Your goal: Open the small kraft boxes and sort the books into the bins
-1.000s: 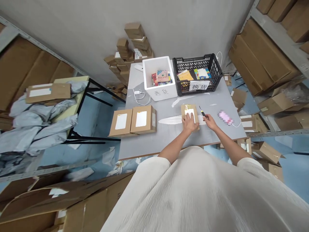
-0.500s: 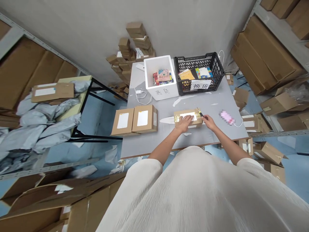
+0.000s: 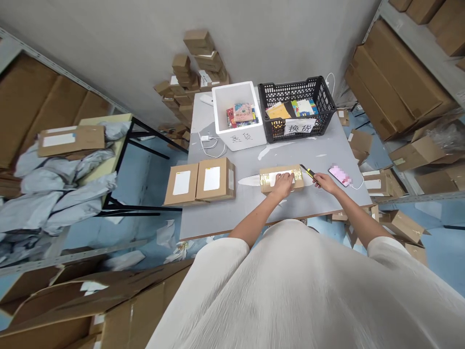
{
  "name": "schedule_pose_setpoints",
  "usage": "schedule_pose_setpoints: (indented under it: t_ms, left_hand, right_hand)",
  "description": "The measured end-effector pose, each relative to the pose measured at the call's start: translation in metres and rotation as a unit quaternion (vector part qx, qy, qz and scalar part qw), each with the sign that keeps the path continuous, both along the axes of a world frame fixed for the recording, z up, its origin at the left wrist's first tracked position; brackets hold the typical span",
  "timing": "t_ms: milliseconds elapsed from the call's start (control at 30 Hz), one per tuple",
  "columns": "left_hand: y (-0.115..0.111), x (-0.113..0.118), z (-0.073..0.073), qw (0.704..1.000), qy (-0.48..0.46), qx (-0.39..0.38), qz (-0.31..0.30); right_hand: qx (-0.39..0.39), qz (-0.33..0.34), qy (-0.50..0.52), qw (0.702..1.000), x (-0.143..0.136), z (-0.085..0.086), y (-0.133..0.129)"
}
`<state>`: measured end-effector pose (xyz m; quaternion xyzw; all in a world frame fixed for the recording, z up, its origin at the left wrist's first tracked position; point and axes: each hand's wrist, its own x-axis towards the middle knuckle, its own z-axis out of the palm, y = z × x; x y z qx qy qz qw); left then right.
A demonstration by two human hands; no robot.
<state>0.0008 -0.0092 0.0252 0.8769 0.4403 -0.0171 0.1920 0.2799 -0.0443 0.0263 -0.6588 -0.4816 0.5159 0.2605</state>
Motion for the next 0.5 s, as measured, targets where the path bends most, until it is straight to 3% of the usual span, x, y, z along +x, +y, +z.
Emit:
schedule_pose_setpoints:
  t_ms: [133,233,367,500]
  left_hand:
    - [0.001,0.005,-0.006,1.0,0.008,0.009,0.008]
    - [0.0,0.007,-0.01,1.0,0.008,0.014,0.012]
    - [-0.004,0.007,-0.013,0.999,-0.003,0.028,0.02]
    - [-0.008,0.007,-0.012,0.999,-0.007,0.031,0.026]
  right_hand:
    - [0.018,0.088,-0.047,0.995,0.024,0.012,0.009]
    - [0.048,0.178,-0.127,0.975,0.039,0.022,0.023]
    - [0.114,0.286,-0.284,0.908,0.048,0.03,0.049]
    - [0.136,0.355,-0.385,0.841,0.039,0.03,0.072]
